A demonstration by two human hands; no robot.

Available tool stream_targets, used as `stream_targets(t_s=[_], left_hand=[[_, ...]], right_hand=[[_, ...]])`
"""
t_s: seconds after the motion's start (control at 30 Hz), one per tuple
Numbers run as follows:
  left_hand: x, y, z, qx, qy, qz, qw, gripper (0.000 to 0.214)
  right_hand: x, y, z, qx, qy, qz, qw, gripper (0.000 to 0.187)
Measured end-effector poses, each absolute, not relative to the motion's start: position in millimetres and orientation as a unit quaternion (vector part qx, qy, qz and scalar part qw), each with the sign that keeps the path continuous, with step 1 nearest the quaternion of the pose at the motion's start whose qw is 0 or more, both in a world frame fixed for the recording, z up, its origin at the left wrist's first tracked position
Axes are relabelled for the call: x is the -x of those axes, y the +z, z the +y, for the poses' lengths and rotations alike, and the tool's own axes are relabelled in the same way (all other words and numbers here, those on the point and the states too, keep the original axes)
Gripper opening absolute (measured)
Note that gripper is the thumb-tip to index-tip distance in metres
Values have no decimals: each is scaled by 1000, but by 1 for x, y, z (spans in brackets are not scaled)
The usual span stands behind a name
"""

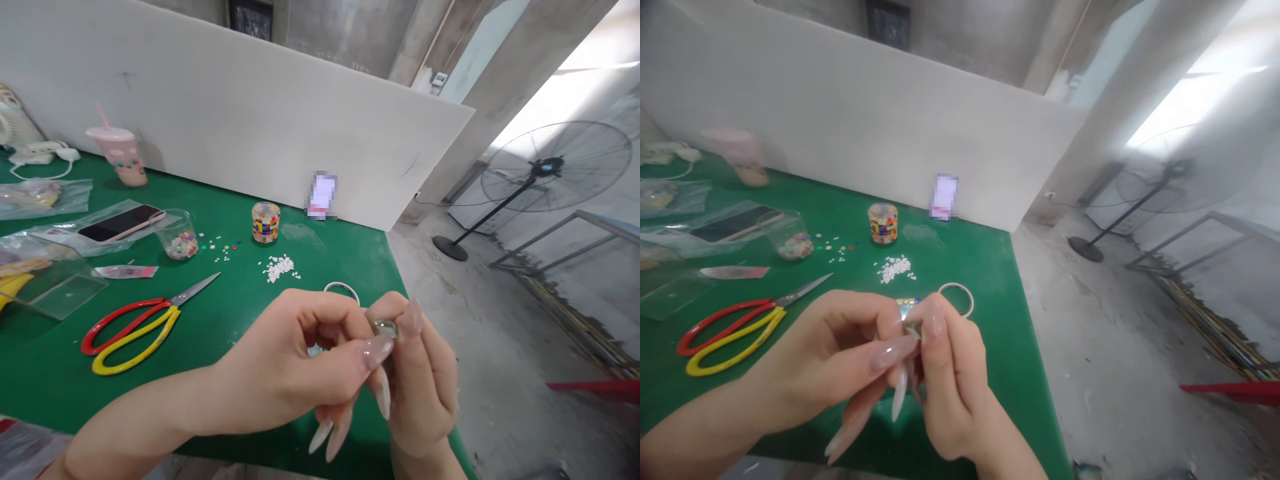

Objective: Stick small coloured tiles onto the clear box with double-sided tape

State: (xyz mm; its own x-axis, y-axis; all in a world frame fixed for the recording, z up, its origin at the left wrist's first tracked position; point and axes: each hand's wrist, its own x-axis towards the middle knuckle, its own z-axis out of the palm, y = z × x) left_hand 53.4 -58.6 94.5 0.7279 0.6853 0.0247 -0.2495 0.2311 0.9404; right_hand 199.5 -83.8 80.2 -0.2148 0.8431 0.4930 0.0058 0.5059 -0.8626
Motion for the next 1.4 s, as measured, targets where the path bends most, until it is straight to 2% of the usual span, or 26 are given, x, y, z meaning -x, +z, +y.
stream_targets(t_s=[0.37, 0.87, 1.1, 1.23, 1.4], left_hand=[[-53, 93, -58, -551, 305, 210, 748, 22], [-53, 94, -54, -517, 281, 182, 788, 26], [-55, 92, -57, -533, 312, 173, 767, 36], [-56, 93, -58, -532, 334, 173, 759, 27], [-52, 95, -60, -591, 343, 230, 693, 12]], right_hand=[[-198, 79, -84, 352, 330, -680, 553, 40], [-199, 78, -83, 351, 302, -691, 555, 39], [-196, 75, -85, 337, 325, -673, 572, 40], [-196, 74, -85, 329, 343, -652, 590, 39], [-202, 75, -81, 338, 309, -692, 558, 36]])
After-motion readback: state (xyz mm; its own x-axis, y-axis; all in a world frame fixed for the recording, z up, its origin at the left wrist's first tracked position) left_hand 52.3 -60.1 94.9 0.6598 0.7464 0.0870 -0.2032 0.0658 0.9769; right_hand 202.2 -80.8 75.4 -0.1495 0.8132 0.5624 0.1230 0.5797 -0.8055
